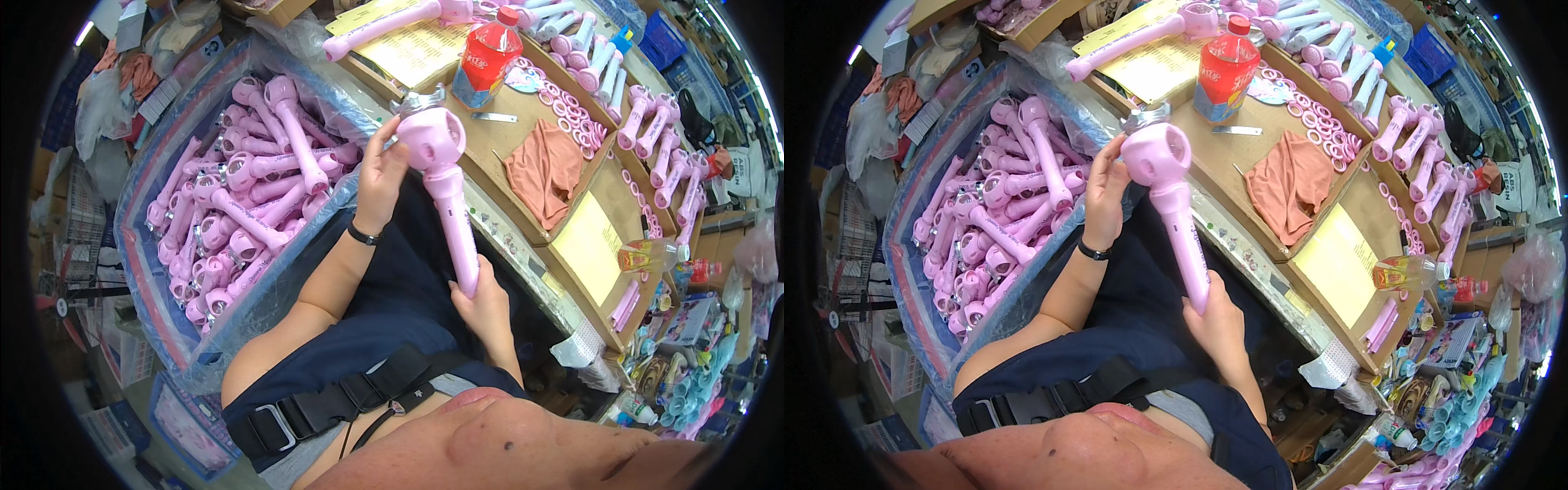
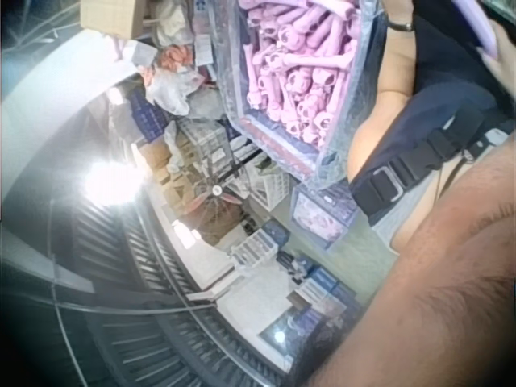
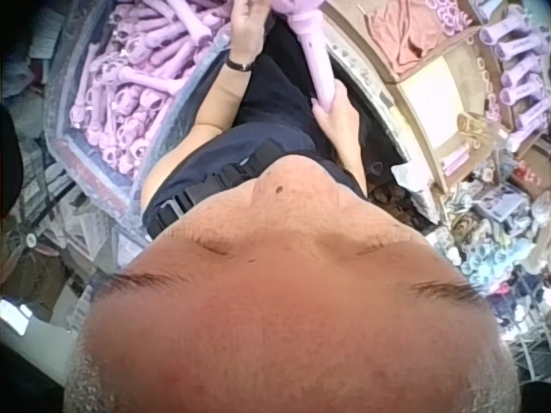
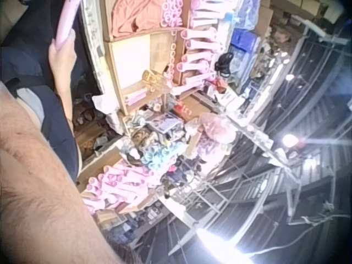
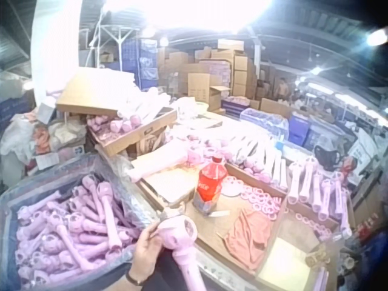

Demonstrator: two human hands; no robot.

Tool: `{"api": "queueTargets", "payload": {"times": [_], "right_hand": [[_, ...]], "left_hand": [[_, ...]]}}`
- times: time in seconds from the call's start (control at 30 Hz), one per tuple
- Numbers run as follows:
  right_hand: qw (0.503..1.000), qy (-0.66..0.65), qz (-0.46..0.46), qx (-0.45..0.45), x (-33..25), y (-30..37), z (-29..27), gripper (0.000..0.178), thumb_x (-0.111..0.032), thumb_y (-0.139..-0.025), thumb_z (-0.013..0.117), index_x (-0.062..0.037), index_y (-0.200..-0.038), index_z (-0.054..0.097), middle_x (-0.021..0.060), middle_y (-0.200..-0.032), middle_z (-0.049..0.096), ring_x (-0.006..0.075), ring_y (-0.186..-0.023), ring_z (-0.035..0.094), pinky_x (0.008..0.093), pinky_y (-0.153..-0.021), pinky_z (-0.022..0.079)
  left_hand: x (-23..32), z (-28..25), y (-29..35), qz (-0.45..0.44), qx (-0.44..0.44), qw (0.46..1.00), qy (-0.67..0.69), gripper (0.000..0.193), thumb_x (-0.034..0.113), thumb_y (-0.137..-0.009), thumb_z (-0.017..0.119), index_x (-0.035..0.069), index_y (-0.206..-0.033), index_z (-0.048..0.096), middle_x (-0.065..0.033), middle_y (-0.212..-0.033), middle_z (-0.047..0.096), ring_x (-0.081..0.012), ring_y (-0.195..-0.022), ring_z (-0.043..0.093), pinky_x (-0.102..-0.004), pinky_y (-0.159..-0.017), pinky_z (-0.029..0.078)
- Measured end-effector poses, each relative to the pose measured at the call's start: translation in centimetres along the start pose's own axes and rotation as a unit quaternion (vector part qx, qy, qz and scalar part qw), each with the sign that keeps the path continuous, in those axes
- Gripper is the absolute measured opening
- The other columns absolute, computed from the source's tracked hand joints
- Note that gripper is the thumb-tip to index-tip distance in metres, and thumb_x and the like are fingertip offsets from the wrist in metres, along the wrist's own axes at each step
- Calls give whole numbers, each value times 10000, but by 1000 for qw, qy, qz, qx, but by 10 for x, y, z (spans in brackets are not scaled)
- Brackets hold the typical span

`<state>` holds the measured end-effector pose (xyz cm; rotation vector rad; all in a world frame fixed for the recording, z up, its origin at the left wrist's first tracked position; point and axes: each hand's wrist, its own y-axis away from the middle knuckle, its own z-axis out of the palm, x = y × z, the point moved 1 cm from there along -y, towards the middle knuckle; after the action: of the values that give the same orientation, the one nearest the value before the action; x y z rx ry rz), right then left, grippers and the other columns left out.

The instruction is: The person assembles pink light sticks by attaching a silver crown to the top, wiping the surface with a cloth, and using a small tool to adjust or clean parts. Finished units are placed into a bin.

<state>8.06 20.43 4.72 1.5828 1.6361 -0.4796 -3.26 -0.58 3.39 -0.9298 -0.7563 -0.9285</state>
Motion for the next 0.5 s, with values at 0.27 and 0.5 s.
{"api": "queueTargets", "payload": {"times": [0.27, 0.5], "right_hand": [[1000, -4, -15, -16, 1, 15, 20, 589, -192, -770, 659, -38, -1269, 388, 280, -981, 610, 442, -850, 614, 456, -727, 503], [996, -69, -39, -47, 9, 13, 17, 628, -211, -766, 682, -32, -1287, 380, 272, -988, 612, 403, -880, 634, 418, -732, 503]], "left_hand": [[3, 4, 0, -56, -25, 994, -93, 573, 98, -859, 663, -51, -1316, 352, -146, -1218, 500, -199, -1070, 557, -296, -906, 467], [-6, -8, -1, -32, -44, 977, -206, 689, 154, -856, 667, -16, -1393, 269, -158, -1342, 393, -235, -1216, 454, -348, -1020, 382]]}}
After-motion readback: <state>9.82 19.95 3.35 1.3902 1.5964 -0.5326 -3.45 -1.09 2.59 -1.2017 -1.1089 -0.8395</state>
